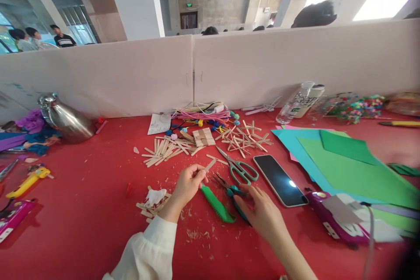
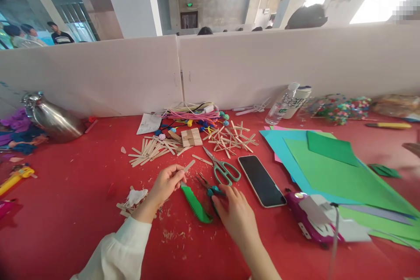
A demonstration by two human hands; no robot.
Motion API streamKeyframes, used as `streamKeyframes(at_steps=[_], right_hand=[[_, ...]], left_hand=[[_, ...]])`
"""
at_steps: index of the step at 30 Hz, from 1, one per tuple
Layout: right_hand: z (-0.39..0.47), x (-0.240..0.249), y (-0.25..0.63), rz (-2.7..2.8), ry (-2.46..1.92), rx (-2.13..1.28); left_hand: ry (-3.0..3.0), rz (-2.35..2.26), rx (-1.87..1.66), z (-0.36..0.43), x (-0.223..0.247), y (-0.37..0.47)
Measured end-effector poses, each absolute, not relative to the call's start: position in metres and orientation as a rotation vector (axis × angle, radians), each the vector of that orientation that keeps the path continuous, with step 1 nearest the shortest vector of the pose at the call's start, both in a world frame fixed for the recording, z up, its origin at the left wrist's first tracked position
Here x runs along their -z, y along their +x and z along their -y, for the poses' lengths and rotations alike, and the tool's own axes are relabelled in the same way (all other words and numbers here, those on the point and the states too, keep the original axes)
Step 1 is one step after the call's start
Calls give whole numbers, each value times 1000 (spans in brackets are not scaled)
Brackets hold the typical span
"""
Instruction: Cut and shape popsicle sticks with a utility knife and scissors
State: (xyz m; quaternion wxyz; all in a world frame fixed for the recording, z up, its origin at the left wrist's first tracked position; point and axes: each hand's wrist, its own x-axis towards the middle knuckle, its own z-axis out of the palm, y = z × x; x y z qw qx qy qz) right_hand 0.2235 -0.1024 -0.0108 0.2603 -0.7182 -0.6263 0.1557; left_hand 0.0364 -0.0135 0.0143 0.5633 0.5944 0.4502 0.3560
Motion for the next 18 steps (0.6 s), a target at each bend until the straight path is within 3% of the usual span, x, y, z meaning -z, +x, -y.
streamKeyframes(at_steps=[9,18], right_hand=[[114,30,218,1746,-2021,-298],[117,13,226,1593,-1936,-723]], left_hand=[[1481,-1045,-751,13,5,29],[1543,-1030,-707,15,5,29]])
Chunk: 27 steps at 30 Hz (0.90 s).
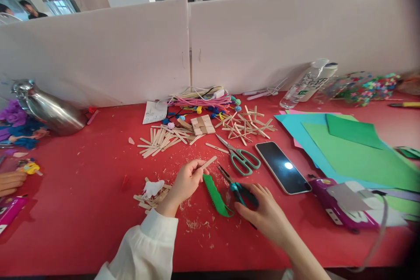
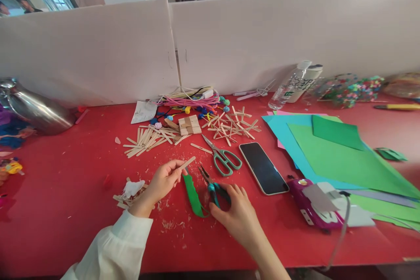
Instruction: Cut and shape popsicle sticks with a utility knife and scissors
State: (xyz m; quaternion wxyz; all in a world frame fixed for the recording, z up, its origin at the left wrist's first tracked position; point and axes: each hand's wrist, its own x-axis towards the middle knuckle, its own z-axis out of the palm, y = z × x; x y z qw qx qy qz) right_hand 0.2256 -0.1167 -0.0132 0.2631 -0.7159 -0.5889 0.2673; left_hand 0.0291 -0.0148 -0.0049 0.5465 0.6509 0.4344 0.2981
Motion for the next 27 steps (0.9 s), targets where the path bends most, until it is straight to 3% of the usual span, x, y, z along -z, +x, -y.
streamKeyframes(at_steps=[9,16,20,24,27], right_hand=[[140,4,212,919,-1277,-1500],[142,-17,193,685,-1334,-1632],[138,-18,194,874,-1489,-1512],[129,-6,202,1382,-1822,-918],[124,7,206,1475,-1922,-692]], left_hand=[[1565,-1068,-726,19,-4,30],[1606,-1105,-784,24,-12,32],[1636,-1133,-854,25,-14,32],[1602,-1110,-877,25,-12,32],[1557,-1094,-873,24,-9,32]])
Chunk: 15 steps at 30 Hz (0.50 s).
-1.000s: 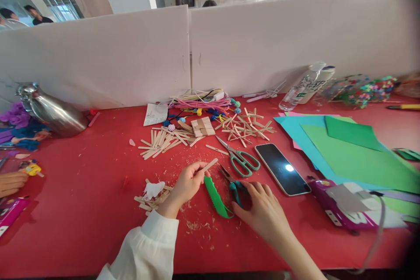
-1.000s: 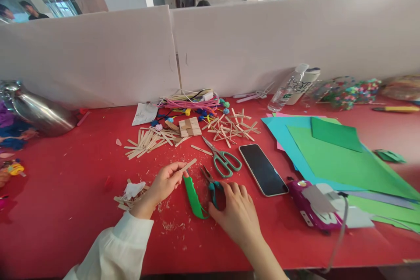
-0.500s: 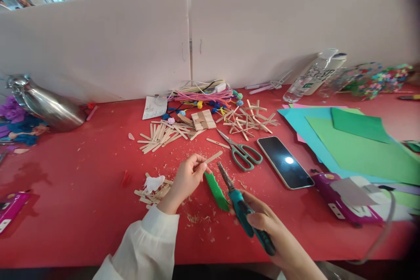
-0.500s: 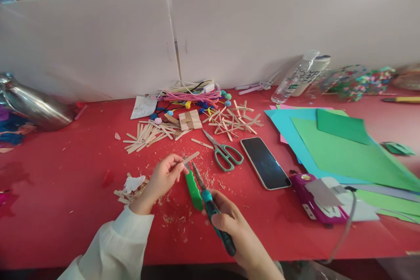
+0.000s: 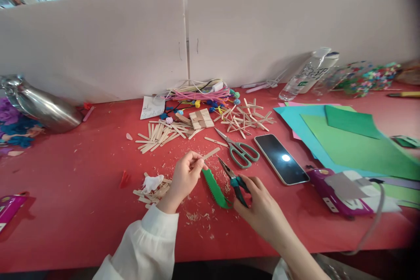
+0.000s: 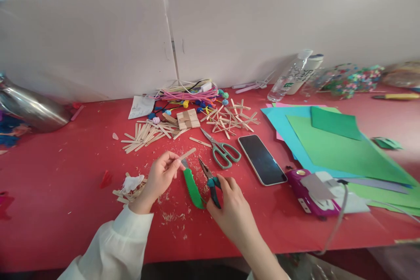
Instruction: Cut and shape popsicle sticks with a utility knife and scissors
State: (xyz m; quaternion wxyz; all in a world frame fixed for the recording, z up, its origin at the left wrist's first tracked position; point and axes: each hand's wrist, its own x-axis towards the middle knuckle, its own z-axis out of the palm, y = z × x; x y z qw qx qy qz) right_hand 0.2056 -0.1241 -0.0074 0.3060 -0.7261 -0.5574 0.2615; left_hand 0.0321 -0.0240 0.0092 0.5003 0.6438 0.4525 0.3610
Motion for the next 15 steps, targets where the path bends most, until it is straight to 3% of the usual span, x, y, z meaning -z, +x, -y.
streamKeyframes(at_steps=[10,15], right_hand=[[72,9,237,1552,-1980,-393],[32,13,259,1520,-2059,-598]], left_hand=[[1576,-1107,-896,21,-6,31],[1598,-1120,-890,19,-3,31]])
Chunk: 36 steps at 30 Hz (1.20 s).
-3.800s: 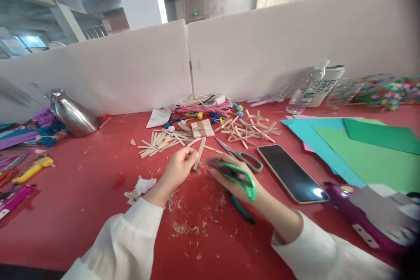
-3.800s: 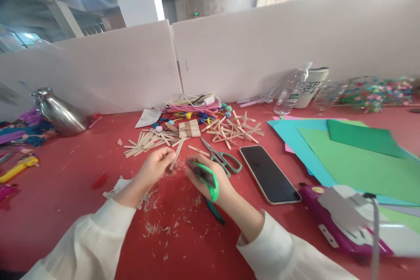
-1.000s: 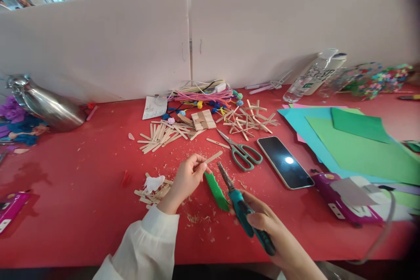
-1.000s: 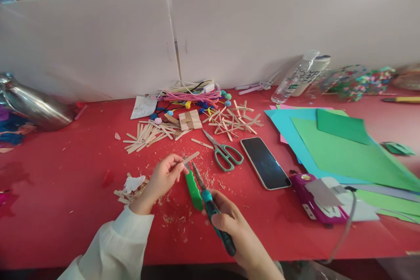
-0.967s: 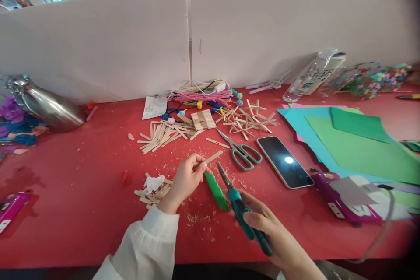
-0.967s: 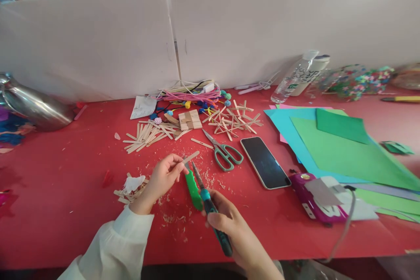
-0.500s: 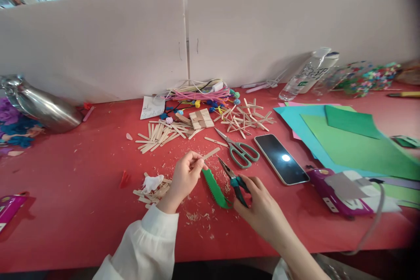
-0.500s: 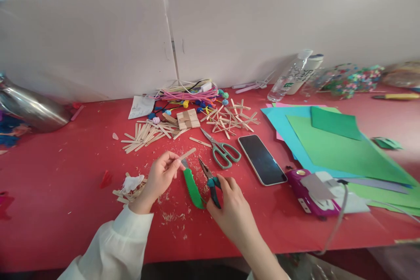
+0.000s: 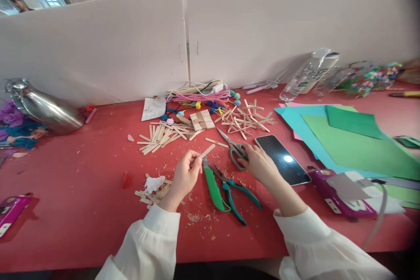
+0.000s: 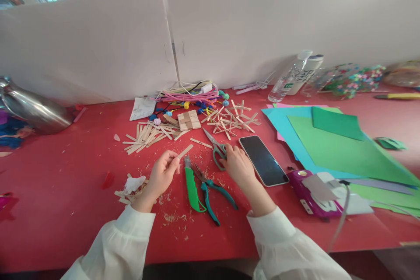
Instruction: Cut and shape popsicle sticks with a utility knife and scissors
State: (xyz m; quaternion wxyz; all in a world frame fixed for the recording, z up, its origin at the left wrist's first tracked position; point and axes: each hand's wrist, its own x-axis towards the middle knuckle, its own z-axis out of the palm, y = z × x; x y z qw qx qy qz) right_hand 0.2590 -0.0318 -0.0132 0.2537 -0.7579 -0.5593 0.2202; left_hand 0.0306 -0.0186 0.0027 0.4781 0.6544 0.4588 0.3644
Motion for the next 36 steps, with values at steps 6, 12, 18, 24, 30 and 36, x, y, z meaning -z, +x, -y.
streamKeyframes(at_steps=[6,12,18,24,30,36], right_hand=[[30,5,270,1286,-1888,-1118],[103,-11,232,1034,-1362,-1385],[162,-8,190,746,-970,-1773],[167,-8,181,667,-1003,-1752],[161,-2,176,598,-909,-1766],[158,-6,176,584,-967,-1764]], left_hand=[[1638,-1107,-937,18,-2,30],[1627,-1099,-1014,21,-1,32],[1636,-1105,-982,23,-5,33],[1690,-1136,-939,24,-5,32],[1748,-1090,-940,25,-6,31],[1779,-1100,-948,26,-9,32]])
